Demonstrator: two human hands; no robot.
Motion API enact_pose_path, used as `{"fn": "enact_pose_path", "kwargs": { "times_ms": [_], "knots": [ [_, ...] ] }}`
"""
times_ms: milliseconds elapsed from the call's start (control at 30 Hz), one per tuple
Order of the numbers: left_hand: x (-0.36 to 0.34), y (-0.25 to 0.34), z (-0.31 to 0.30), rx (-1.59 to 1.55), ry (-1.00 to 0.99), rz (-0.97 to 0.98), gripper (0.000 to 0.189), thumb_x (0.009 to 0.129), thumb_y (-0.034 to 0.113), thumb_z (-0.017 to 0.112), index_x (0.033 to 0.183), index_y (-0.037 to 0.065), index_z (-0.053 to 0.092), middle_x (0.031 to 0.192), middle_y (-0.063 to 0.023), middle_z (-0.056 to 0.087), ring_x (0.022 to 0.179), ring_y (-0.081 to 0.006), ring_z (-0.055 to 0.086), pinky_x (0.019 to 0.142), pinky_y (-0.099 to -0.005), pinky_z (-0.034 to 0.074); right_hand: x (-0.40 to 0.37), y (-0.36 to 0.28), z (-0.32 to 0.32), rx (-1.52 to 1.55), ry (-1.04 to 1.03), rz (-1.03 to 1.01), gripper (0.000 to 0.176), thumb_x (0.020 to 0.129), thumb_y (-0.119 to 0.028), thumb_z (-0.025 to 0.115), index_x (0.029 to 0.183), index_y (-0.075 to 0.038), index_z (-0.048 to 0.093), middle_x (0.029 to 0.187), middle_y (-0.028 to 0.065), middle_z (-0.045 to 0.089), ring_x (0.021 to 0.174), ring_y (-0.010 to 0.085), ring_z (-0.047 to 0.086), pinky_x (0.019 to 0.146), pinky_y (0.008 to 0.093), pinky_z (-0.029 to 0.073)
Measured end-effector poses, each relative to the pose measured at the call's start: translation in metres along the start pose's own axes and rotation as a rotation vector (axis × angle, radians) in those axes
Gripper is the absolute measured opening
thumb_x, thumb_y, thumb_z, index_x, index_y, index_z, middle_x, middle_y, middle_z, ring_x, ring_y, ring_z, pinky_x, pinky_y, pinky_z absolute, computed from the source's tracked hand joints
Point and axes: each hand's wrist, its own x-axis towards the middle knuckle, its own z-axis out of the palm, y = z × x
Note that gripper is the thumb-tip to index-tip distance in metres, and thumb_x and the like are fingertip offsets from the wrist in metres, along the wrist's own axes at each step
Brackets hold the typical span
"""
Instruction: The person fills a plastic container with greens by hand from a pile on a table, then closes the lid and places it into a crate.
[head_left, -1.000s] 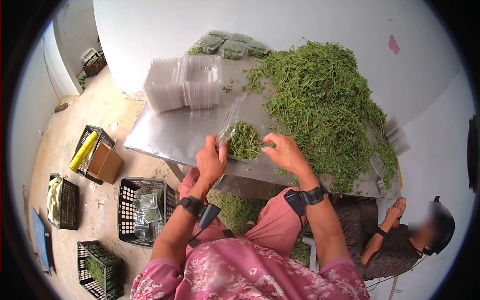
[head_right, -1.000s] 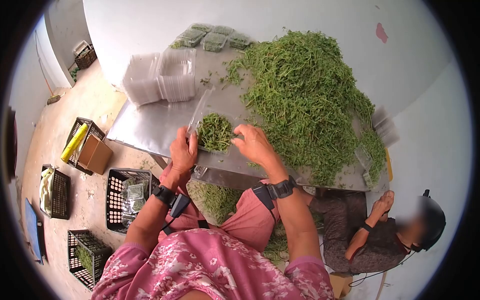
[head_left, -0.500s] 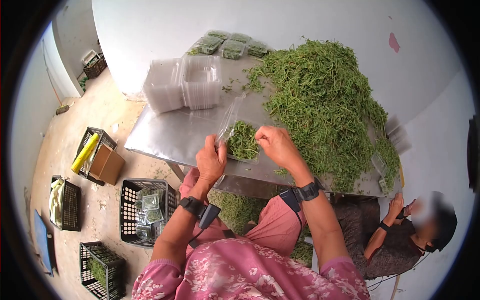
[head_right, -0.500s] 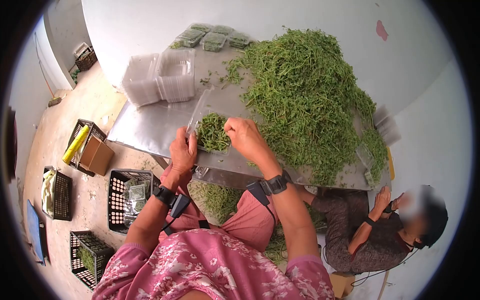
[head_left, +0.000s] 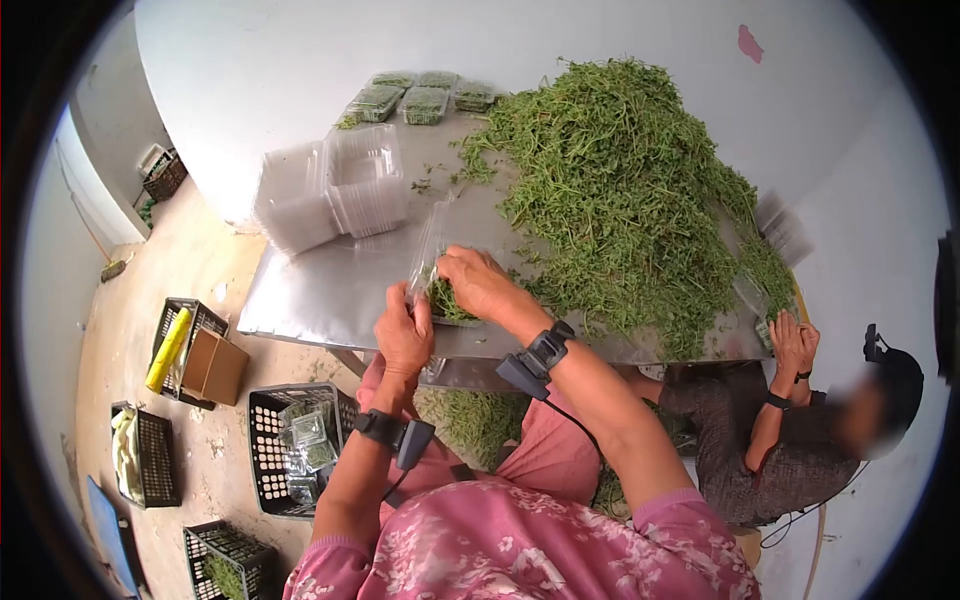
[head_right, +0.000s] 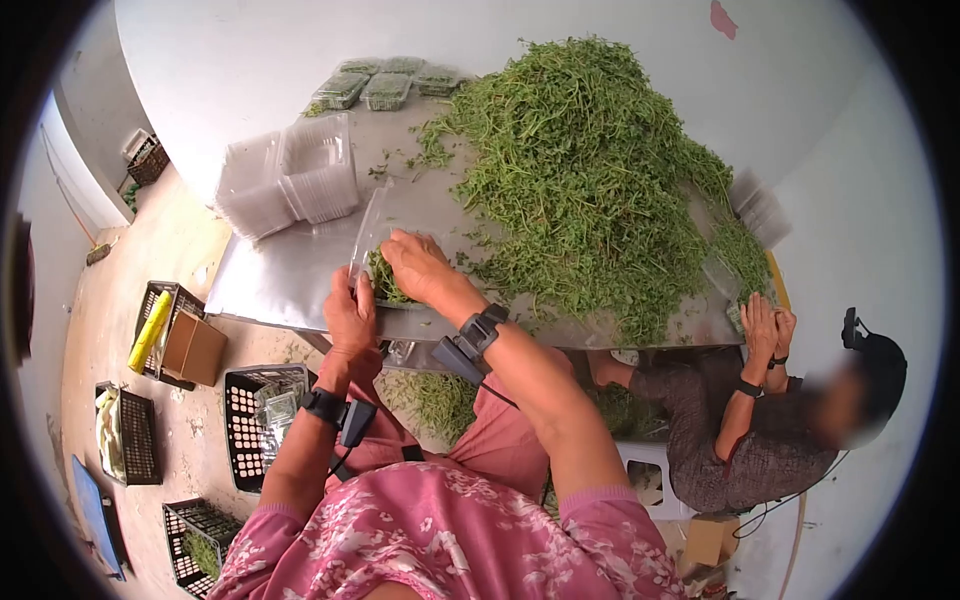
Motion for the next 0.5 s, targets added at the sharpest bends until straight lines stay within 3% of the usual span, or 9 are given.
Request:
{"fn": "enact_pose_path", "kwargs": {
  "times_ms": [67, 167, 333, 500],
  "knots": [
    [0.001, -0.002, 0.0, 0.002, -0.015, -0.008, 0.024, 0.092, 0.023, 0.056, 0.11, 0.007, 0.052, 0.068, -0.0181, 0.062, 0.063, -0.0418, 0.061, 0.058, -0.0488, 0.046, 0.0, 0.004, -0.004, -0.062, -0.031, -0.057, 0.01, 0.082, 0.002, 0.052, 0.088, -0.001, 0.059, 0.092, 0.015, 0.059, 0.087, 0.0392, 0.058, 0.075, 0.0469, 0.044],
    [0.0, -0.002, 0.0, -0.009, -0.034, -0.026, 0.024, 0.093, 0.023, 0.055, 0.11, 0.007, 0.052, 0.07, -0.019, 0.063, 0.065, -0.0425, 0.061, 0.058, -0.049, 0.046, -0.013, 0.001, -0.027, 0.008, 0.08, -0.082, 0.013, 0.084, -0.002, 0.054, 0.094, -0.003, 0.062, 0.093, 0.0133, 0.06, 0.086, 0.0363, 0.059, 0.078, 0.0451, 0.044],
    [0.001, -0.001, -0.002, -0.012, -0.029, -0.003, 0.024, 0.092, 0.023, 0.055, 0.11, 0.006, 0.052, 0.071, -0.0196, 0.063, 0.065, -0.0429, 0.061, 0.058, -0.0493, 0.046, -0.047, 0.034, -0.082, 0.092, 0.055, 0.191, 0.02, 0.079, -0.003, 0.063, 0.099, 0.0, 0.062, 0.1, 0.0154, 0.06, 0.095, 0.0346, 0.059, 0.085, 0.0441, 0.045],
    [0.0, -0.006, 0.001, -0.012, -0.021, 0.0, 0.025, 0.092, 0.023, 0.055, 0.11, 0.006, 0.052, 0.07, -0.02, 0.063, 0.065, -0.0433, 0.061, 0.058, -0.0498, 0.046, -0.098, 0.089, -0.123, -0.133, -0.098, 0.537, 0.029, 0.075, -0.007, 0.071, 0.101, 0.0, 0.062, 0.107, 0.02, 0.058, 0.106, 0.0388, 0.056, 0.088, 0.0453, 0.046]
  ]
}}
